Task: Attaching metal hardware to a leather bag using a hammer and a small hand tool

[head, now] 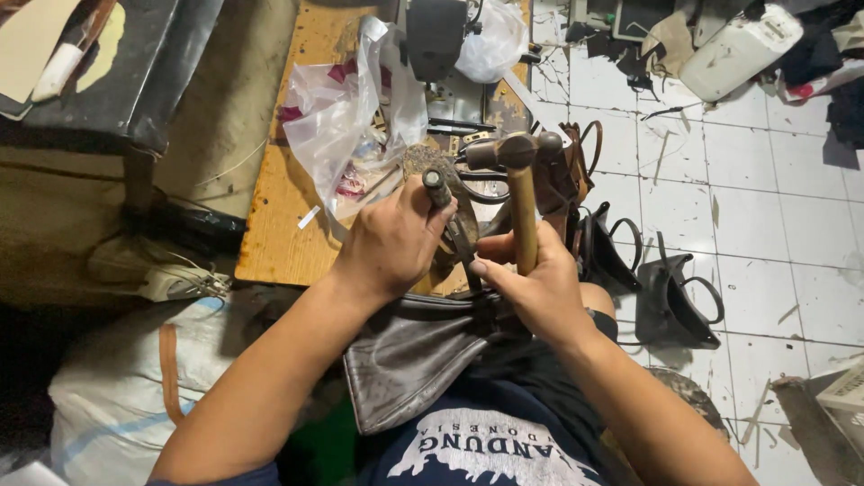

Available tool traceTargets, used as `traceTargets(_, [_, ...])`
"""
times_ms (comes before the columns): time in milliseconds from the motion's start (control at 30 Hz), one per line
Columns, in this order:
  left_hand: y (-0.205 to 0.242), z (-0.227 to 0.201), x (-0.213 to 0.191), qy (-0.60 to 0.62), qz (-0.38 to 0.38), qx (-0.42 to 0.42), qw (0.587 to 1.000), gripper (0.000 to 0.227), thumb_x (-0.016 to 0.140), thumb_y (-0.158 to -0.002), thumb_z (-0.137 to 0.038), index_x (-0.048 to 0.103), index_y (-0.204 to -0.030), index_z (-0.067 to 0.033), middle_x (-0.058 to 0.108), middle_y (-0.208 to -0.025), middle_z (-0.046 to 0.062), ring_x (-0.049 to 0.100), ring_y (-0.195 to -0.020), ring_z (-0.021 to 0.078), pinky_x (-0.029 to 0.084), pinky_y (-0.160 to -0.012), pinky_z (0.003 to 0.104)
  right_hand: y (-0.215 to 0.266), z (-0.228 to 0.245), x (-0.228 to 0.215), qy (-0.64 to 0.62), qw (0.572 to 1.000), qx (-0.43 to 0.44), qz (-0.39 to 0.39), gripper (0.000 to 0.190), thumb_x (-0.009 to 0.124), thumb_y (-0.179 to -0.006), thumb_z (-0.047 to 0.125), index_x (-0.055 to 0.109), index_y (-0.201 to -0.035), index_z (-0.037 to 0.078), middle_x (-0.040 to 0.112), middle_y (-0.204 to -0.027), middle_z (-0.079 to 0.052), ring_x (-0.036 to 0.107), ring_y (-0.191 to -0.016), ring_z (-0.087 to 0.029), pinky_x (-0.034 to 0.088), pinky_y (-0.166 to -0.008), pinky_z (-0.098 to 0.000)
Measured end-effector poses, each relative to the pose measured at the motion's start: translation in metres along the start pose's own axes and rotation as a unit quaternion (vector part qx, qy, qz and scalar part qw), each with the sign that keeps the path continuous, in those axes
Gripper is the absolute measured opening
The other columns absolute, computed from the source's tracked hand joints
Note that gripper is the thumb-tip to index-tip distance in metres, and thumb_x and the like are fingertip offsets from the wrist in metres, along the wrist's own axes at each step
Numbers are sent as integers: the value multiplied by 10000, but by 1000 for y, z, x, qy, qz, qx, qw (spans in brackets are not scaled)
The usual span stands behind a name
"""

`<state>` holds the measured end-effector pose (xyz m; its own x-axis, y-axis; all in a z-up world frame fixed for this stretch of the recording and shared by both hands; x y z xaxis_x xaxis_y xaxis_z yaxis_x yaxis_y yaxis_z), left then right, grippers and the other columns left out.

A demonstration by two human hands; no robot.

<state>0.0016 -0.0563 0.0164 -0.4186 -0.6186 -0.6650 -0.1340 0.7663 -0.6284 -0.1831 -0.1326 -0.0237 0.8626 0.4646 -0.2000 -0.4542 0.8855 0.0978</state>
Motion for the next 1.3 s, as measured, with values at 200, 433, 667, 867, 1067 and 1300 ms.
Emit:
traceTargets(200, [-3,-6,-7,41,-10,4,999,299,553,-1049,-310,522,-936,-34,562,-645,205,664,-569,453,549,-491,555,-10,-38,15,-23,1000,-13,18,416,941,-713,72,624,-975,12,784,-820,-168,733,-642,-189,596,-550,-285])
traceTargets(433, [-16,26,-48,222,-112,-132,960,312,382,-1077,-261,552,-920,-50,712,-700,57,715,-534,176,595,-546,275,-10,-41,13,-42,998,-28,28,371,914,-733,64,628,-962,12,768,-768,-154,672,-556,-164,559,-471,-265])
traceTargets(667, [-15,6,-57,237,-128,-57,961,132,520,-1072,-87,559,-1065,39,723,-1014,217,745,-940,319,615,-802,401,-10,-41,17,-92,995,-13,32,381,909,-705,-4,628,-962,0,749,-739,-174,673,-560,-174,567,-473,-271])
traceTargets(867, [9,0,-41,307,-33,-86,947,166,643,-1007,-94,664,-1121,24,711,-1016,177,725,-989,297,608,-891,413,-14,-36,27,-121,992,6,38,403,910,-699,-22,620,-977,1,739,-728,-163,677,-566,-164,574,-483,-263])
traceTargets(1067, [14,-9,-30,244,24,-79,966,165,733,-946,-95,723,-1107,-62,747,-958,113,757,-938,312,599,-847,390,-14,-31,34,-132,990,21,46,410,918,-696,-13,630,-987,6,733,-715,-150,678,-586,-158,581,-519,-269])
traceTargets(1300, [17,-3,-26,218,25,-80,972,161,717,-964,-100,715,-1123,-76,752,-937,103,758,-912,296,600,-837,388,-17,-42,39,-146,988,30,46,411,911,-688,-27,640,-994,16,738,-714,-156,686,-589,-163,582,-531,-273])
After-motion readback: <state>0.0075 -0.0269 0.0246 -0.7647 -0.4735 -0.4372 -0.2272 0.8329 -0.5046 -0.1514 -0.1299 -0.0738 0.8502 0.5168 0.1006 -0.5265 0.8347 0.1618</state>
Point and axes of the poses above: each hand's wrist, its own y-axis away from the middle knuckle, its own x-axis out of the palm, z = x × y, the point moved 5 cm from there along -y, towards the middle knuckle
